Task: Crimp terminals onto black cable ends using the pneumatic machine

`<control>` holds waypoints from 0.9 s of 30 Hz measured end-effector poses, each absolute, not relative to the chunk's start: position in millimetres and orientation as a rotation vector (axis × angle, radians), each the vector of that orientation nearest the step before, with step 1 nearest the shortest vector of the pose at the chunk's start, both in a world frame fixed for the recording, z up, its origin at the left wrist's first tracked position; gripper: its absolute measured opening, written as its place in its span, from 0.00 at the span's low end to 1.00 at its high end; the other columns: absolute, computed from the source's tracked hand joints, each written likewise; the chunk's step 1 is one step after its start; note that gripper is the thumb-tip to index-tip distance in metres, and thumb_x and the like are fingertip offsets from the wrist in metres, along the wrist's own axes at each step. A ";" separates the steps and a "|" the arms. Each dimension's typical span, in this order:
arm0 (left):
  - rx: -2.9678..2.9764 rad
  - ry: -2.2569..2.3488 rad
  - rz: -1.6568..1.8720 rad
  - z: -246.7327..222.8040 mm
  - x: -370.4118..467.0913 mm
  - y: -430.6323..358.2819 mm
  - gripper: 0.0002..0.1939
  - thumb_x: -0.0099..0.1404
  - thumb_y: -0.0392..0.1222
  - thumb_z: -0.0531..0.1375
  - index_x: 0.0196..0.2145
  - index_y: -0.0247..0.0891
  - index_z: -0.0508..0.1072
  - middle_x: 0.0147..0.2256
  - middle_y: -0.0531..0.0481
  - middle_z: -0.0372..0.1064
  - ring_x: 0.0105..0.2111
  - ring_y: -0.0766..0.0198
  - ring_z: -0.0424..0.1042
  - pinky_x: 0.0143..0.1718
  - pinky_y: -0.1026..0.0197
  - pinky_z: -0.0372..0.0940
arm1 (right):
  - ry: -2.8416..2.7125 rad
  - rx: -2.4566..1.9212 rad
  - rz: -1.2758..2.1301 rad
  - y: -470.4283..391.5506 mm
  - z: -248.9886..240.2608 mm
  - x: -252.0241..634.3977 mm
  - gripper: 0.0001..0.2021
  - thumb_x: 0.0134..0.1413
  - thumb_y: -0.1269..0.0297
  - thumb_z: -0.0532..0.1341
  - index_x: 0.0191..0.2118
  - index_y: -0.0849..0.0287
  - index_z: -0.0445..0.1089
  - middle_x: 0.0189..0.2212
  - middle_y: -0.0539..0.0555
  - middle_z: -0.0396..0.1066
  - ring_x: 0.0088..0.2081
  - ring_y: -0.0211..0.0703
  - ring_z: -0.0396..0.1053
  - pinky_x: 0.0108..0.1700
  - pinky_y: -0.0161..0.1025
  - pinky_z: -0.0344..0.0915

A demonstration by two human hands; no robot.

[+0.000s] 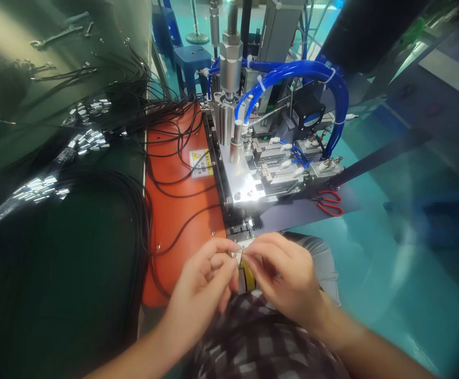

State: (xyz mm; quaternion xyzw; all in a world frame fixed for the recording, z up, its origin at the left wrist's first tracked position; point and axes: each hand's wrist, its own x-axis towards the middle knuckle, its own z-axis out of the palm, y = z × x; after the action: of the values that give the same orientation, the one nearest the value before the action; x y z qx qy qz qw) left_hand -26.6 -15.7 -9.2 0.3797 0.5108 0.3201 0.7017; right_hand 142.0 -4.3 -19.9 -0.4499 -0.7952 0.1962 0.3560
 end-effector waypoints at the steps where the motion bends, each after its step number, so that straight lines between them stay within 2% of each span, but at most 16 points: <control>1: 0.852 1.140 0.710 -10.0 -27.0 -16.3 0.12 0.67 0.48 0.56 0.43 0.38 0.64 0.22 0.58 0.64 0.15 0.74 0.55 0.18 0.68 0.50 | -2.075 -1.163 0.516 -4.0 -19.3 142.9 0.05 0.59 0.74 0.58 0.35 0.59 0.69 0.30 0.55 0.73 0.27 0.39 0.68 0.29 0.36 0.62; 8: 1.132 1.233 0.737 -18.0 -31.0 -22.0 0.08 0.68 0.46 0.56 0.40 0.41 0.68 0.25 0.56 0.64 0.26 0.68 0.63 0.28 0.66 0.58 | -2.218 -1.181 0.686 0.1 -3.9 151.9 0.08 0.61 0.73 0.54 0.32 0.60 0.67 0.28 0.52 0.68 0.27 0.38 0.63 0.31 0.36 0.58; 14: 1.231 1.095 0.721 -17.9 -37.2 -23.1 0.07 0.70 0.46 0.54 0.42 0.43 0.68 0.27 0.55 0.63 0.28 0.67 0.61 0.26 0.65 0.54 | -1.756 -1.369 1.474 10.0 13.6 153.7 0.07 0.59 0.69 0.56 0.29 0.59 0.65 0.24 0.47 0.62 0.24 0.34 0.57 0.26 0.33 0.54; 17: 1.200 1.017 0.722 -16.3 -38.9 -22.9 0.08 0.71 0.45 0.53 0.44 0.44 0.67 0.26 0.56 0.62 0.26 0.68 0.56 0.26 0.65 0.53 | -1.292 -1.312 1.991 15.0 13.0 154.4 0.06 0.55 0.68 0.59 0.27 0.61 0.66 0.18 0.43 0.55 0.18 0.29 0.48 0.20 0.30 0.45; 20: 1.083 0.936 0.757 -14.1 -39.0 -22.0 0.08 0.70 0.46 0.54 0.45 0.45 0.67 0.24 0.57 0.58 0.25 0.69 0.54 0.26 0.66 0.52 | -0.902 -1.180 2.277 16.9 8.3 153.8 0.06 0.50 0.69 0.62 0.25 0.63 0.67 0.18 0.42 0.57 0.15 0.25 0.42 0.17 0.30 0.36; 22: 0.996 0.890 0.781 -12.2 -38.5 -20.9 0.09 0.69 0.46 0.55 0.45 0.44 0.68 0.23 0.58 0.56 0.24 0.70 0.55 0.26 0.67 0.51 | -0.690 -1.066 2.417 16.0 5.9 151.1 0.06 0.50 0.69 0.62 0.25 0.64 0.67 0.17 0.43 0.58 0.14 0.23 0.41 0.18 0.29 0.36; 24: 0.909 0.864 0.800 -10.2 -37.7 -19.5 0.09 0.69 0.47 0.56 0.44 0.43 0.69 0.22 0.58 0.56 0.24 0.71 0.54 0.25 0.67 0.50 | -0.489 -0.973 2.543 13.4 4.5 146.3 0.07 0.53 0.69 0.60 0.25 0.65 0.68 0.14 0.41 0.55 0.14 0.23 0.39 0.18 0.28 0.40; 27: 0.797 0.865 0.812 -7.5 -36.4 -17.3 0.10 0.68 0.47 0.57 0.43 0.41 0.69 0.21 0.58 0.57 0.22 0.72 0.51 0.23 0.68 0.45 | -0.396 -0.953 2.496 7.3 1.7 137.2 0.09 0.54 0.68 0.59 0.25 0.64 0.66 0.12 0.39 0.52 0.13 0.24 0.38 0.19 0.27 0.42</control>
State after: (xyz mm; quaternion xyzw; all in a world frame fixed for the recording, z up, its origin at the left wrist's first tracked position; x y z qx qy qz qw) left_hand -36.4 -17.3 -7.5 0.3653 0.3967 0.3721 0.7555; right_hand 137.2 7.3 1.7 -0.3444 -0.1431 0.9017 0.2186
